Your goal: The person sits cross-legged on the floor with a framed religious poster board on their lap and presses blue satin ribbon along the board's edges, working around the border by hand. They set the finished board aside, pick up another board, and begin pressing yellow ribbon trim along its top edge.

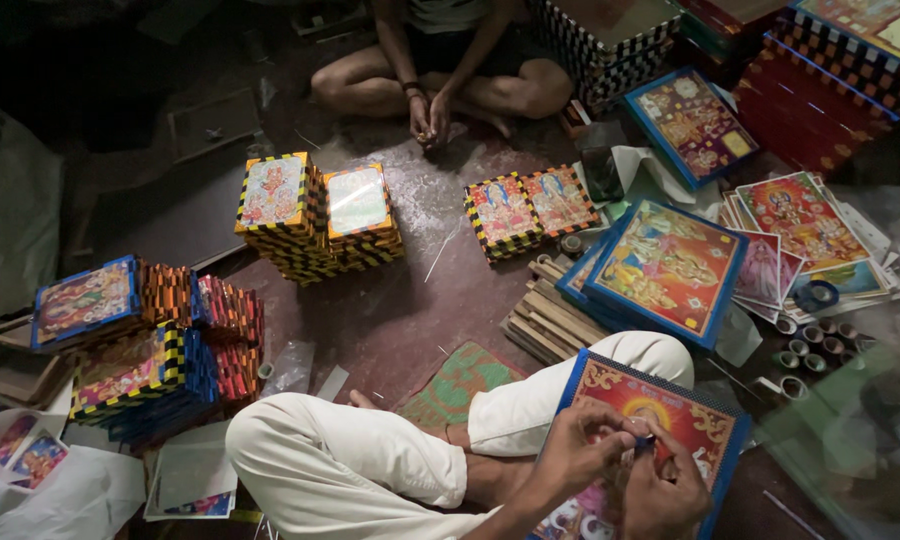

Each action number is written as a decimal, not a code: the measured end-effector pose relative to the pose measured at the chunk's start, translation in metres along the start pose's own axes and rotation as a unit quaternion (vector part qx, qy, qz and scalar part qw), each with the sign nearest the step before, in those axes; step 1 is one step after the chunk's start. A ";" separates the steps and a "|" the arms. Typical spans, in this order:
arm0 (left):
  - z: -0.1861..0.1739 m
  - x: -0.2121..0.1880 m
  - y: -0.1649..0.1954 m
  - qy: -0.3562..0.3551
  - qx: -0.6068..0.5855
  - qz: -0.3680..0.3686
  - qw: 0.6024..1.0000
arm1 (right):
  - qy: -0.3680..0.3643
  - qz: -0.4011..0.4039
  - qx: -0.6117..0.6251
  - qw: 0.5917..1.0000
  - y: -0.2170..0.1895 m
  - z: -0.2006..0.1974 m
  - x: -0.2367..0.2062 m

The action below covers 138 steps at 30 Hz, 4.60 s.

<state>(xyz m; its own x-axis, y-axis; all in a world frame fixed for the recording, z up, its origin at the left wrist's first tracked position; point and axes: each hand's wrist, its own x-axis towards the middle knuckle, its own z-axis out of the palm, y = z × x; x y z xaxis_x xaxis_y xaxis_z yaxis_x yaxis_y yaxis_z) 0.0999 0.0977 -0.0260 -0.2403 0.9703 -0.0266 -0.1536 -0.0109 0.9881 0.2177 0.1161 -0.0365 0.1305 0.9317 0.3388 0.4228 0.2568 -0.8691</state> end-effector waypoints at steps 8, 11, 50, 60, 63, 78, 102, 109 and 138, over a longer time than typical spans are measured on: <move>0.007 0.000 0.010 0.034 0.074 0.030 0.996 | 0.045 0.006 -0.112 0.993 0.002 0.001 0.007; 0.003 0.005 0.012 0.025 0.065 0.056 0.996 | 0.039 0.001 -0.057 0.998 0.000 0.001 0.007; -0.010 0.034 0.052 -0.098 -0.158 -0.033 0.982 | 0.053 -0.056 0.186 0.979 -0.047 -0.005 0.039; -0.008 0.019 0.065 -0.054 -0.100 -0.159 0.981 | 0.098 -0.148 -0.029 0.984 -0.045 -0.015 0.061; -0.016 0.018 0.067 -0.056 -0.128 -0.093 0.986 | 0.105 -0.207 -0.143 0.962 -0.036 -0.025 0.065; -0.096 0.005 0.060 0.076 -0.102 -0.090 0.988 | 0.230 0.010 0.026 0.973 0.094 -0.101 0.064; -0.085 0.036 0.165 -0.115 0.227 0.063 0.965 | -0.279 0.072 0.164 0.944 -0.092 -0.021 0.048; -0.085 0.044 0.176 -0.074 0.210 0.080 0.972 | -0.163 0.139 0.114 0.970 -0.020 -0.080 0.048; -0.077 0.051 0.240 -0.185 0.177 0.022 0.966 | -0.326 0.169 0.314 0.876 -0.057 -0.019 0.082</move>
<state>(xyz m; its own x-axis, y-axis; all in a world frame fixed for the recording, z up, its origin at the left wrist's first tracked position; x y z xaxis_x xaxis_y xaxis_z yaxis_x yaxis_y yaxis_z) -0.0232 0.1257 0.1984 0.1298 0.9915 0.0086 0.2030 -0.0351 0.9785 0.2215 0.1734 0.0475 -0.4733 0.8776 -0.0755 -0.1440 -0.1616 -0.9763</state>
